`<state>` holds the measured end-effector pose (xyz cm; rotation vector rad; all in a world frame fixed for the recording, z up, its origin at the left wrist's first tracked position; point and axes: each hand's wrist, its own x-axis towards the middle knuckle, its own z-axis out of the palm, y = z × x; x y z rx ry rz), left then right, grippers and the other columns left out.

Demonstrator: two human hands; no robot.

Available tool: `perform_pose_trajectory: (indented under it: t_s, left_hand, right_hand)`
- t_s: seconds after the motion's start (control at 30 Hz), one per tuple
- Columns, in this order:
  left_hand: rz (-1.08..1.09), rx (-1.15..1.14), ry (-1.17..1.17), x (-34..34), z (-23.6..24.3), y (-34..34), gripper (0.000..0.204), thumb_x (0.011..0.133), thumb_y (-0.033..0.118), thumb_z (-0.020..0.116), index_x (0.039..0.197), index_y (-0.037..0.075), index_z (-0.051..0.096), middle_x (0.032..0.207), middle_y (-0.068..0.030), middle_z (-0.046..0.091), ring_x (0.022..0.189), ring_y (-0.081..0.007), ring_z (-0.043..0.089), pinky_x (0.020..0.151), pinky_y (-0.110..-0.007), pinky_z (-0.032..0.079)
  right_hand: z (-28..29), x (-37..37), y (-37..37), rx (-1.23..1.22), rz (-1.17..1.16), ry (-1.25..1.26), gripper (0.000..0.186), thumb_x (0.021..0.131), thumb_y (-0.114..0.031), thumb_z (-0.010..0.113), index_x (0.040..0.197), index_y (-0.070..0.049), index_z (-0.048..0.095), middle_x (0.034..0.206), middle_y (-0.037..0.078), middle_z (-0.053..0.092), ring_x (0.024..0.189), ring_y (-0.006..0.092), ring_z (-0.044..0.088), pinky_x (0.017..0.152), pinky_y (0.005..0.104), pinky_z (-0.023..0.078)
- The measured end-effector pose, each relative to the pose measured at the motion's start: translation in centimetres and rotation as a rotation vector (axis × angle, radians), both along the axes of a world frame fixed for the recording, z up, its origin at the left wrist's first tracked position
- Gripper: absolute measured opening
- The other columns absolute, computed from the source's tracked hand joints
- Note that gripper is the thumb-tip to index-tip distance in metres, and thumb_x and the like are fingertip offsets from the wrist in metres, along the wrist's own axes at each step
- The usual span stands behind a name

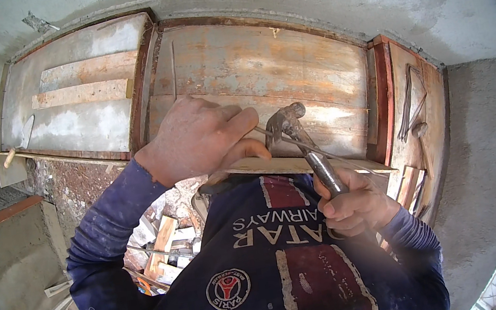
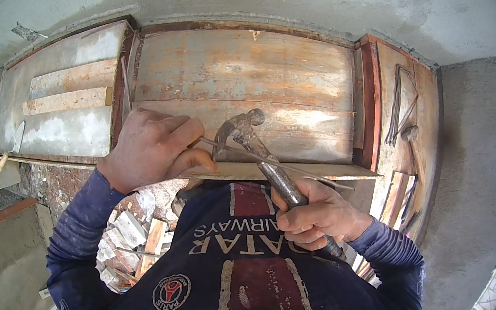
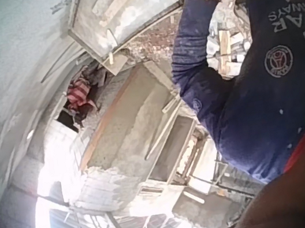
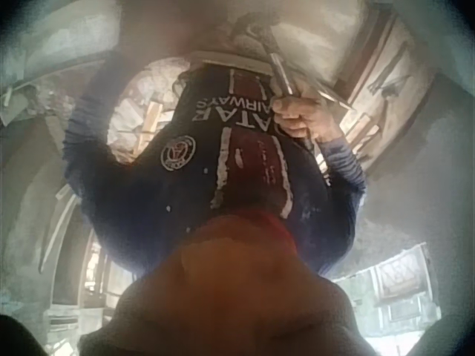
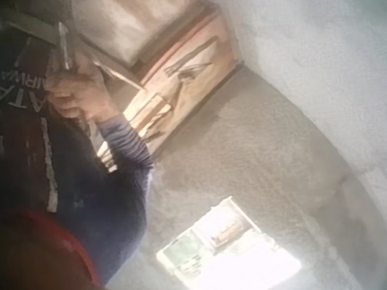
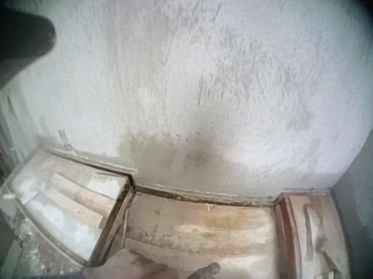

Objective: Bending a thin metal rod using a hammer and manual force inside a wooden construction form.

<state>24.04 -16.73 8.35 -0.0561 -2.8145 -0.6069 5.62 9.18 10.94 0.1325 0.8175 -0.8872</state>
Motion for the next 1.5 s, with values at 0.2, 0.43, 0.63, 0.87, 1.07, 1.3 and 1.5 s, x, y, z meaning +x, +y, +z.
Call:
perform_pose_trajectory:
  t_s: [0.2,0.43,0.63,0.87,1.07,1.3,1.5]
  left_hand:
    - [0.05,-0.023,-0.042,0.4,-1.8,0.4,0.043,0.082,0.047,0.073,0.088,0.008,0.056,0.066,-0.007,0.057,0.061,-0.0312,0.064,0.054,-0.042,0.046]
    - [-0.029,0.151,-0.119,2.1,-2.4,0.4,0.04,0.084,0.044,0.073,0.087,0.008,0.056,0.068,-0.0084,0.058,0.062,-0.0315,0.065,0.053,-0.043,0.047]
    - [0.173,-0.128,-0.1,1.8,-3.2,1.8,0.036,0.085,0.04,0.073,0.086,0.009,0.055,0.07,-0.007,0.058,0.062,-0.0292,0.066,0.052,-0.042,0.048]
    - [0.161,-0.075,-0.086,1.5,-4.5,2.1,0.032,0.087,0.037,0.071,0.09,0.01,0.056,0.072,-0.0061,0.06,0.062,-0.0288,0.066,0.051,-0.041,0.048]
    - [0.211,-0.06,-0.066,1.6,-5.4,2.9,0.03,0.086,0.036,0.072,0.094,0.01,0.058,0.074,-0.0077,0.063,0.063,-0.0304,0.067,0.052,-0.041,0.048]
    - [0.305,0.048,-0.025,1.8,-6.7,3.7,0.026,0.086,0.028,0.072,0.097,0.009,0.058,0.077,-0.0098,0.066,0.063,-0.032,0.066,0.053,-0.042,0.048]
    - [0.378,0.105,0.019,1.4,-6.8,4.5,0.024,0.085,0.021,0.072,0.1,0.009,0.058,0.079,-0.0105,0.066,0.063,-0.0335,0.065,0.054,-0.042,0.048]
  right_hand:
    - [-0.4,0.1,0.0,0.024,-0.052,-0.086,0.026,0.089,0.011,0.058,0.102,-0.008,0.045,0.071,0.001,0.047,0.045,0.005,0.036,0.033,0.0219,0.028]
    - [-3.1,0.8,0.8,0.008,-0.054,-0.261,0.022,0.091,0.009,0.055,0.102,-0.007,0.044,0.065,0.0,0.041,0.043,0.0048,0.036,0.03,0.0208,0.026]
    - [-3.4,0.7,0.0,0.057,-0.115,-0.325,0.02,0.092,0.006,0.055,0.1,-0.007,0.043,0.063,-0.001,0.039,0.043,0.0047,0.037,0.029,0.0215,0.028]
    - [-3.5,0.5,0.5,0.033,-0.126,-0.343,0.019,0.092,0.006,0.055,0.1,-0.008,0.044,0.062,-0.001,0.039,0.042,0.005,0.038,0.029,0.022,0.03]
    - [-4.9,0.8,1.1,0.028,-0.213,-0.485,0.02,0.091,0.01,0.052,0.105,-0.003,0.044,0.064,0.001,0.039,0.043,0.004,0.034,0.029,0.0198,0.023]
    - [-5.7,0.7,1.1,0.012,-0.242,-0.582,0.018,0.093,0.009,0.05,0.106,-0.002,0.044,0.065,0.002,0.04,0.043,0.0051,0.038,0.029,0.0203,0.027]
    - [-6.5,0.6,1.0,-0.042,-0.266,-0.627,0.016,0.095,0.006,0.05,0.107,-0.001,0.041,0.066,0.002,0.041,0.043,0.006,0.04,0.029,0.0214,0.03]
